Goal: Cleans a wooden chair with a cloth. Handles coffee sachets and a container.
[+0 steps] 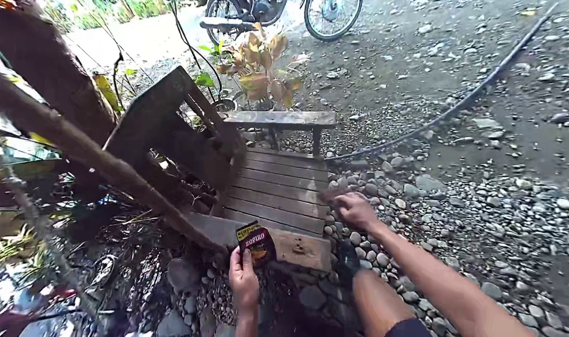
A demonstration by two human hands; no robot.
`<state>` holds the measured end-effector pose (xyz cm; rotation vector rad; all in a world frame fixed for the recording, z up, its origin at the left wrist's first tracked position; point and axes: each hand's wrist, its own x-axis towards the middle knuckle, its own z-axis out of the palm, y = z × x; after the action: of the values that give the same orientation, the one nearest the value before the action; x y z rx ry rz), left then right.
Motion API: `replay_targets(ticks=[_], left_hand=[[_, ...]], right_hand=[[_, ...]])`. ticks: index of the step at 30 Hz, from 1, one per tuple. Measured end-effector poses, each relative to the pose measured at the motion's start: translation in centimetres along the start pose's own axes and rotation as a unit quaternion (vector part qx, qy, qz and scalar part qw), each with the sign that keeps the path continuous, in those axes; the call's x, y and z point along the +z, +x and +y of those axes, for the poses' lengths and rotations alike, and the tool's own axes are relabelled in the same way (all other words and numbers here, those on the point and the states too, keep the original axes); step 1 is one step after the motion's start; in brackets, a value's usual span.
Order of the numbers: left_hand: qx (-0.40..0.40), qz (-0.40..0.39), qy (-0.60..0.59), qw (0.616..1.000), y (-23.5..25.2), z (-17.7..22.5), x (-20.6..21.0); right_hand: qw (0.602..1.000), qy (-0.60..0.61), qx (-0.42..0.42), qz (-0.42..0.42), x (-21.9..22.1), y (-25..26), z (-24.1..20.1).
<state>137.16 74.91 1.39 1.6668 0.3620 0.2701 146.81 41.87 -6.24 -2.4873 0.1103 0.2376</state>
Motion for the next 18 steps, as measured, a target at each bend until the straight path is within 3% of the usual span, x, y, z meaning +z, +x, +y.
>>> replay_targets(ticks=[3,7,9,11,12,14,16,18], left_hand=[[0.038,0.070,0.009,0.997,5.3,-2.1,3.2],[0.071,0.161,0.007,0.984,10.0,-4.7,5.3],[0.085,0.185,0.037,0.978,11.1,-6.3,5.5],[0.100,0.193,0.065,0.974,11.5,-7.5,5.7],[0.110,0.191,0.074,0.973,11.6,-7.9,5.8],[0.132,0.186,0.092,0.969,11.5,-8.1,5.6],[0.145,0.194,0.105,0.964,11.6,-8.2,5.2],[0.148,0.214,0.100,0.960,12.0,-8.3,5.4]], right_hand=[[0.982,-0.034,-0.122,-0.138,7.0,6.6,-1.8],[0.904,-0.060,-0.309,-0.290,18.8,10.5,-2.3],[0.862,-0.086,-0.375,-0.331,23.4,11.1,-1.5],[0.874,-0.071,-0.394,-0.276,24.0,13.2,-0.5],[0.911,-0.044,-0.358,-0.198,22.5,14.5,0.8],[0.983,-0.007,-0.184,-0.005,17.5,17.6,5.2],[0.990,-0.032,0.007,0.140,11.1,20.5,12.0],[0.976,-0.050,0.114,0.179,4.5,20.5,14.8]])
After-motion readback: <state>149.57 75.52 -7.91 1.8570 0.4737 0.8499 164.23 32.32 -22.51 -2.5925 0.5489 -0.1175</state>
